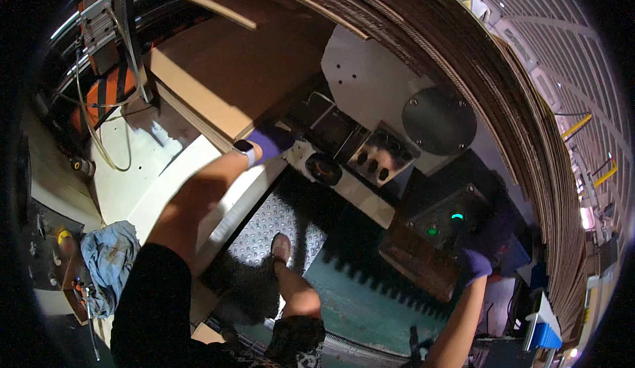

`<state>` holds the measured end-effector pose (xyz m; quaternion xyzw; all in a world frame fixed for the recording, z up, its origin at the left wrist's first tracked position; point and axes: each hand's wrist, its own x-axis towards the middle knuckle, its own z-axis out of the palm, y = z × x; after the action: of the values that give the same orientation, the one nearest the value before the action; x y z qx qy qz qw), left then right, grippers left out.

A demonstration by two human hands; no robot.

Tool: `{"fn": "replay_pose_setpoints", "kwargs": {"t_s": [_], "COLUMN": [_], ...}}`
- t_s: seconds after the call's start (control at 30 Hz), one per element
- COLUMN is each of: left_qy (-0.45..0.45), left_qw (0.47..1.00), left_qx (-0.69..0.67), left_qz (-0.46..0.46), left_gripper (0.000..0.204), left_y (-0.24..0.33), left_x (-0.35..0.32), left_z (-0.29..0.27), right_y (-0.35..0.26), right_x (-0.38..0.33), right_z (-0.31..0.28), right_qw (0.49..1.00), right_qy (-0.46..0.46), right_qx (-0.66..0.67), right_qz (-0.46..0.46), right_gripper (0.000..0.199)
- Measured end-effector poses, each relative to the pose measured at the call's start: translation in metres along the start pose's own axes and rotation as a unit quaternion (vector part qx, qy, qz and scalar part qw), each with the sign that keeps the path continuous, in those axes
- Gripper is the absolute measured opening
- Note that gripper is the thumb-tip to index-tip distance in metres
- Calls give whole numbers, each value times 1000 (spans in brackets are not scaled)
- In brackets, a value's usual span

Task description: The person picks up cardboard sheets from a stack and feeds them into a processing machine while a co-worker assists from the other side, and they press buttons on a control panel.

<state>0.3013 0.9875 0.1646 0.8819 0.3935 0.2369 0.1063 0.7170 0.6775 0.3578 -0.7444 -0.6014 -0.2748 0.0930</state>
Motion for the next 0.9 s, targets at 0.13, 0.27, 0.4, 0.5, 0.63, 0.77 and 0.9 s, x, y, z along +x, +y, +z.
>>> {"fn": "replay_pose_setpoints", "kwargs": {"t_s": [0.13, 0.27, 0.4, 0.5, 0.63, 0.77, 0.9], "left_qy": [74, -23, -25, -46, -87, -146, -90], "left_qw": [996, 973, 993, 983, 957, 974, 973], "left_qx": [37, 121, 95, 176, 181, 145, 211], "left_qz": [-35, 195, 70, 40, 210, 94, 34], "left_gripper": [26, 23, 22, 24, 23, 25, 21], "left_y": [16, 92, -16, 4, 58, 11, -15], "left_x": [-9, -36, -6, -19, -59, -33, -22], "left_z": [37, 63, 28, 25, 77, 48, 51], "right_y": [0, 9, 0, 0, -3, 1, -4], "right_x": [-2, -9, -5, -6, -4, -6, 5], "right_z": [5, -10, 2, 4, 1, -2, 2], "right_qw": [1000, 1000, 1000, 1000, 999, 999, 998], "right_qy": [4, 18, 27, 26, 37, 44, 52], "right_qx": [-6, -24, -6, -10, -5, -12, -11], "right_qz": [3, 10, -7, -11, -15, -13, -25], "right_gripper": [52, 52, 53, 54, 55, 55, 56]}}
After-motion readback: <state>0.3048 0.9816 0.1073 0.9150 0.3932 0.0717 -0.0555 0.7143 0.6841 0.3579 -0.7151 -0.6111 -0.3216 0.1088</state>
